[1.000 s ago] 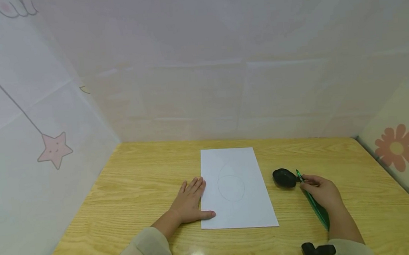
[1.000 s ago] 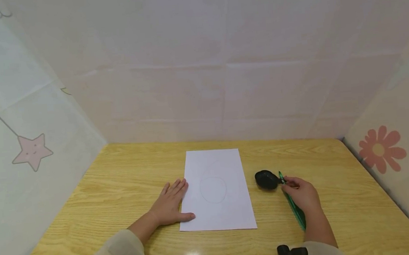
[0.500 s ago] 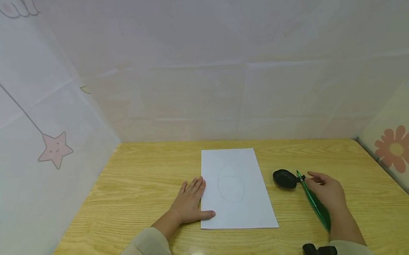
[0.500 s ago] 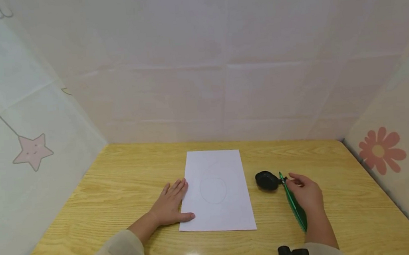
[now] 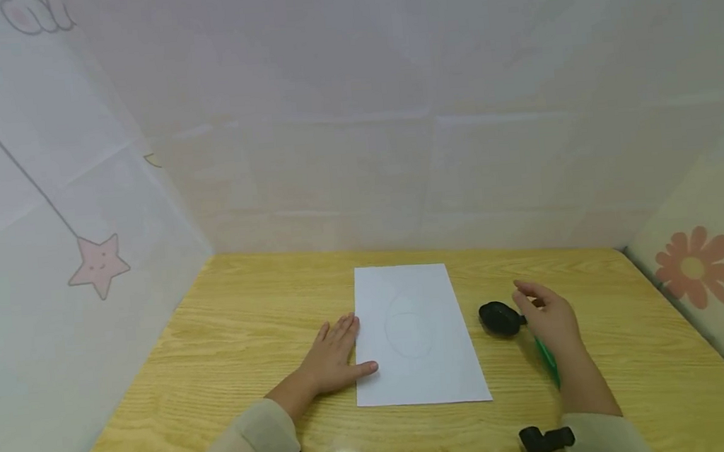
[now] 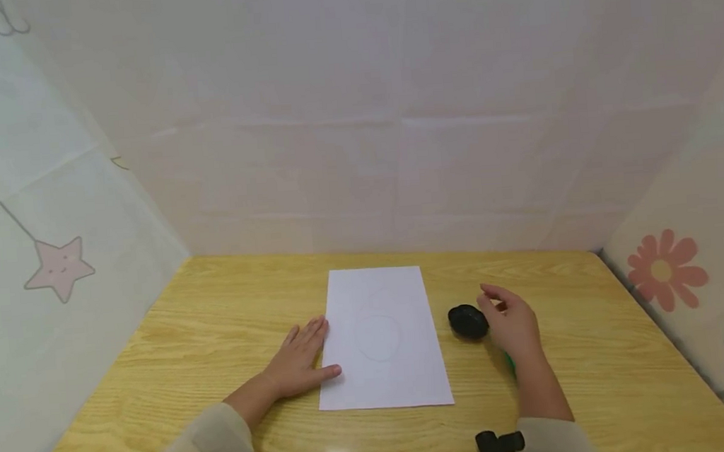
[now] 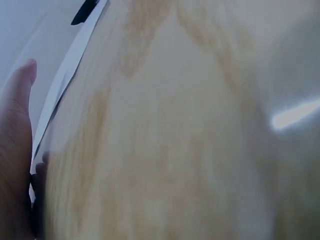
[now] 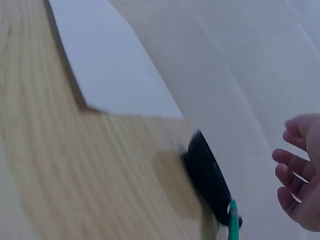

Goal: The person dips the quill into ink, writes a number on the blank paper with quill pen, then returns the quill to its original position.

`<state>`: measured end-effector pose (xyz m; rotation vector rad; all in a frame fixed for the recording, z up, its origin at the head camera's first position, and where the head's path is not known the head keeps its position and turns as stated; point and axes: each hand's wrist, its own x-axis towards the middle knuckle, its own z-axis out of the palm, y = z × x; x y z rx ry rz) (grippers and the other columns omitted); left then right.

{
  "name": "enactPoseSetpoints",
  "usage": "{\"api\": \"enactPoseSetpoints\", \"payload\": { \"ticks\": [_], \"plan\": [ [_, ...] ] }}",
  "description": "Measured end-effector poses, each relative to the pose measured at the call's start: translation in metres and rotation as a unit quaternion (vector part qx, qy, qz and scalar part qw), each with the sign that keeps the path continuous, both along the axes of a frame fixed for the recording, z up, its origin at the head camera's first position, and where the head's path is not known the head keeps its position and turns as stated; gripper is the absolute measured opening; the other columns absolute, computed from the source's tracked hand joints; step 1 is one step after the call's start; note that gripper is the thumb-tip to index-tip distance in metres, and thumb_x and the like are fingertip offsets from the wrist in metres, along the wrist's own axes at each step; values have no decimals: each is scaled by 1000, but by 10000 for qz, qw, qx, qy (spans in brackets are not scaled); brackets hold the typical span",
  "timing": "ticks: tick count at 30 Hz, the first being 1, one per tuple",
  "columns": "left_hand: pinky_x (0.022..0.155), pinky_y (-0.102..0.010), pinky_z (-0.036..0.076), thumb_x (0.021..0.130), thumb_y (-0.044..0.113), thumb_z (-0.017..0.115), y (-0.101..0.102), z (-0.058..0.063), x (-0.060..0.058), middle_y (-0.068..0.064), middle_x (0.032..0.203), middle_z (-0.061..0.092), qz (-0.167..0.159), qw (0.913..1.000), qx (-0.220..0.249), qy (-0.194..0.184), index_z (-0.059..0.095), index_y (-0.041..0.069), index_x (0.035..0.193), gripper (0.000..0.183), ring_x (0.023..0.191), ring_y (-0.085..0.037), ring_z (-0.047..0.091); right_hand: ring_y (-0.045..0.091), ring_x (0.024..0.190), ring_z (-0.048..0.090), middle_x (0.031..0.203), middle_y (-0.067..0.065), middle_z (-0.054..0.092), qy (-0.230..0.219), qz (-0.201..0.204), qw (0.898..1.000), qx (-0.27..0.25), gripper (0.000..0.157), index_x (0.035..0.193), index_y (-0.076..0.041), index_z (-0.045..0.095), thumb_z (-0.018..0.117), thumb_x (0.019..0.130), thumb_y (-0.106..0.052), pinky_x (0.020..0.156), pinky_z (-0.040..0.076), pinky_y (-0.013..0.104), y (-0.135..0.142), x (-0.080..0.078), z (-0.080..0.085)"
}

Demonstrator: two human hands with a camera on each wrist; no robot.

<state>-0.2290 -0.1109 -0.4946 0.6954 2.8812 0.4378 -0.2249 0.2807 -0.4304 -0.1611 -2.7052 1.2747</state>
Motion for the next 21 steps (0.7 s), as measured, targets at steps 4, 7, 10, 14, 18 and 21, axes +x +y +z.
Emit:
{"api": "enactPoseSetpoints", "payload": {
  "ticks": [4, 7, 10, 14, 18, 21],
  "plan": [
    [122, -54, 17, 94, 68, 40, 3, 7, -8, -14, 164, 20, 101, 9997, 209, -44, 19, 2, 156, 93, 151, -29, 22, 39, 124, 48, 148, 24, 44, 349, 513, 9979, 198, 57, 151, -6, 37, 33, 106, -41, 93, 48, 52, -20, -20, 6],
    [119, -53, 26, 96, 64, 41, 6, 16, -19, -16, 164, 17, 264, 9988, 401, -84, 17, 3, 157, 89, 150, -33, 24, 50, 135, 36, 152, 27, 36, 665, 938, 9915, 615, 54, 151, -3, 34, 33, 107, -34, 104, 34, 69, -38, -34, 5],
    [121, -52, 23, 99, 60, 40, 9, 25, -32, -18, 165, 10, 526, 9977, 425, -72, 11, 4, 158, 87, 151, -35, 19, 53, 140, 26, 155, 29, 30, 815, 1334, 9775, 1419, 52, 151, -2, 33, 34, 107, -29, 110, 22, 73, -58, -45, -1],
    [123, -56, 8, 101, 57, 37, 15, 34, -49, -19, 165, 3, 799, 9963, 83, 320, 6, 4, 158, 84, 153, -36, 5, 50, 147, 14, 159, 27, 22, 767, 1418, 9517, 2614, 56, 154, -8, 32, 37, 106, -37, 114, 8, 72, -78, -56, -9],
    [123, -56, -3, 98, 64, 35, 20, 41, -59, -12, 166, -3, 955, 9914, -551, 711, 3, 18, 160, 83, 154, -32, -6, 45, 151, 2, 163, 20, 12, 574, 1406, 9329, 3267, 68, 157, -17, 25, 42, 101, -51, 117, 0, 68, -90, -61, -11],
    [122, -56, -7, 97, 67, 36, 23, 46, -62, -10, 166, -5, 986, 9888, -824, 757, 2, 25, 160, 83, 154, -30, -9, 43, 151, -2, 164, 18, 9, 472, 1463, 9280, 3394, 73, 158, -19, 23, 44, 99, -57, 118, -3, 67, -94, -62, -11]
  ]
}}
